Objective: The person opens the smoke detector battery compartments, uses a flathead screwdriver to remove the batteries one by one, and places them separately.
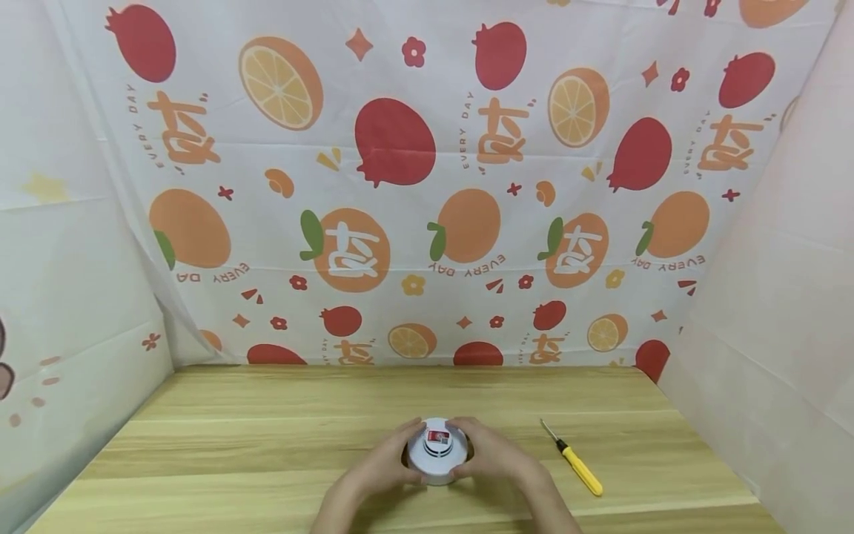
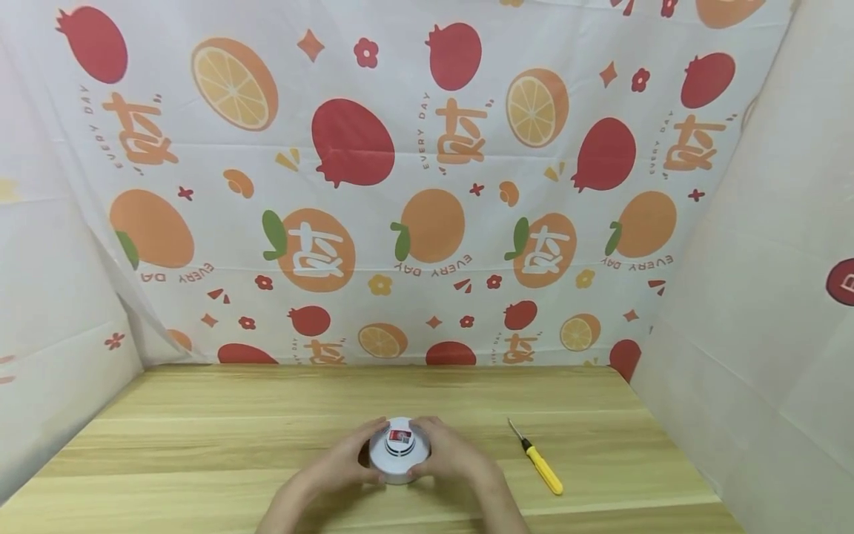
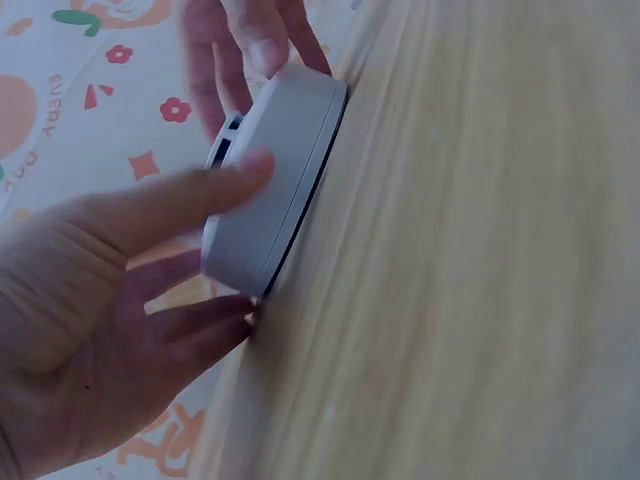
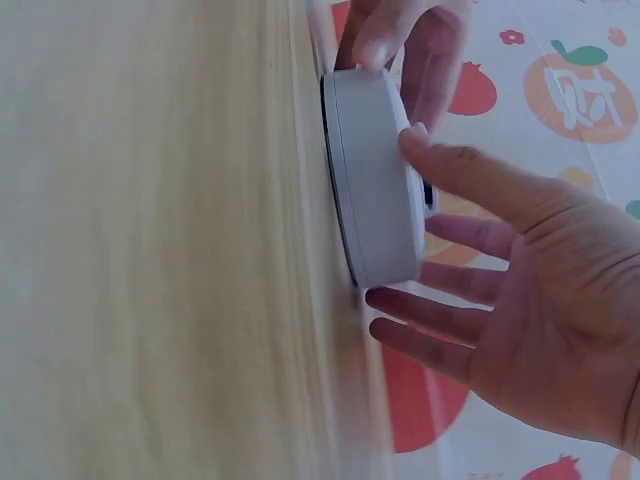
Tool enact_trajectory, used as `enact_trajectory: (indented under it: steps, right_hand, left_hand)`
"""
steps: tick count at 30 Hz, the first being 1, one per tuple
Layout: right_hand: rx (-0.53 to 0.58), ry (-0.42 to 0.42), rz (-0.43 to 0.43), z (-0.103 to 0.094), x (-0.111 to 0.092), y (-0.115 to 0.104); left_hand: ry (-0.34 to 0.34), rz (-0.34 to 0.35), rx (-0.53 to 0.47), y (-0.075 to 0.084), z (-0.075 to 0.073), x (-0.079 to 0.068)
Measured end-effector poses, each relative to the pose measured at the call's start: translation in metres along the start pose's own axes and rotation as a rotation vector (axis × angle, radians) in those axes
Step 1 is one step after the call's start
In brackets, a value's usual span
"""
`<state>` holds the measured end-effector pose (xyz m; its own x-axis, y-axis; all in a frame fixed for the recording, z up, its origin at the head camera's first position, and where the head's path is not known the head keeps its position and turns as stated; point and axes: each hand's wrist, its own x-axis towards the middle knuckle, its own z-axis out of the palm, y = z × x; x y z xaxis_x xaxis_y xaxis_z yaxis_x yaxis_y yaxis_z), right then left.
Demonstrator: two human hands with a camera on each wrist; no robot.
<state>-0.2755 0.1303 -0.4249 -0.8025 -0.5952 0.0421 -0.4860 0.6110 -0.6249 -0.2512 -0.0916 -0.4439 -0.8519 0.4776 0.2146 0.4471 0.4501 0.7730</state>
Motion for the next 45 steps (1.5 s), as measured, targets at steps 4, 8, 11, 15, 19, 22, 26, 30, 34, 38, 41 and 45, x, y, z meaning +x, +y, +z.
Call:
enact_trajectory:
  steps: [4, 8, 11, 15, 19, 22, 26, 30, 34, 38, 41, 45]
  right_hand:
    - [0.072, -0.007, -0.014, 0.003, 0.000, 0.007]
    - [0.109, 0.004, -0.030, 0.005, 0.000, 0.012]
    - [0.173, 0.019, -0.013, 0.007, 0.000, 0.016]
    - [0.362, 0.040, -0.003, 0.010, 0.002, 0.021]
    - [0.503, 0.057, -0.014, 0.010, 0.003, 0.024]
    - [0.516, 0.064, -0.025, 0.009, 0.002, 0.024]
    - [0.492, 0.076, -0.054, 0.006, 0.002, 0.023]
    - [0.470, 0.116, -0.070, 0.005, 0.002, 0.022]
    - [0.486, 0.150, -0.067, 0.003, 0.001, 0.019]
    - [0.481, 0.194, -0.070, 0.000, 0.002, 0.016]
    - [0.446, 0.233, -0.073, -0.002, 0.002, 0.015]
    - [0.436, 0.256, -0.063, -0.003, 0.003, 0.015]
  left_hand:
    - [0.036, 0.005, -0.053, -0.002, 0.004, 0.001]
    - [0.053, 0.008, -0.098, -0.009, 0.006, 0.002]
    - [0.064, 0.006, -0.113, -0.014, 0.007, 0.003]
    - [0.076, -0.028, -0.208, -0.019, 0.007, 0.005]
    - [0.111, -0.071, -0.281, -0.019, 0.005, 0.005]
    - [0.145, -0.101, -0.268, -0.017, 0.003, 0.005]
    - [0.172, -0.147, -0.259, -0.013, 0.002, 0.005]
    - [0.190, -0.166, -0.295, -0.010, 0.000, 0.005]
    - [0.204, -0.155, -0.348, -0.007, -0.003, 0.005]
    - [0.198, -0.127, -0.415, -0.007, -0.009, 0.005]
    - [0.190, -0.094, -0.449, -0.009, -0.011, 0.006]
    - [0.219, -0.052, -0.438, -0.012, -0.010, 0.007]
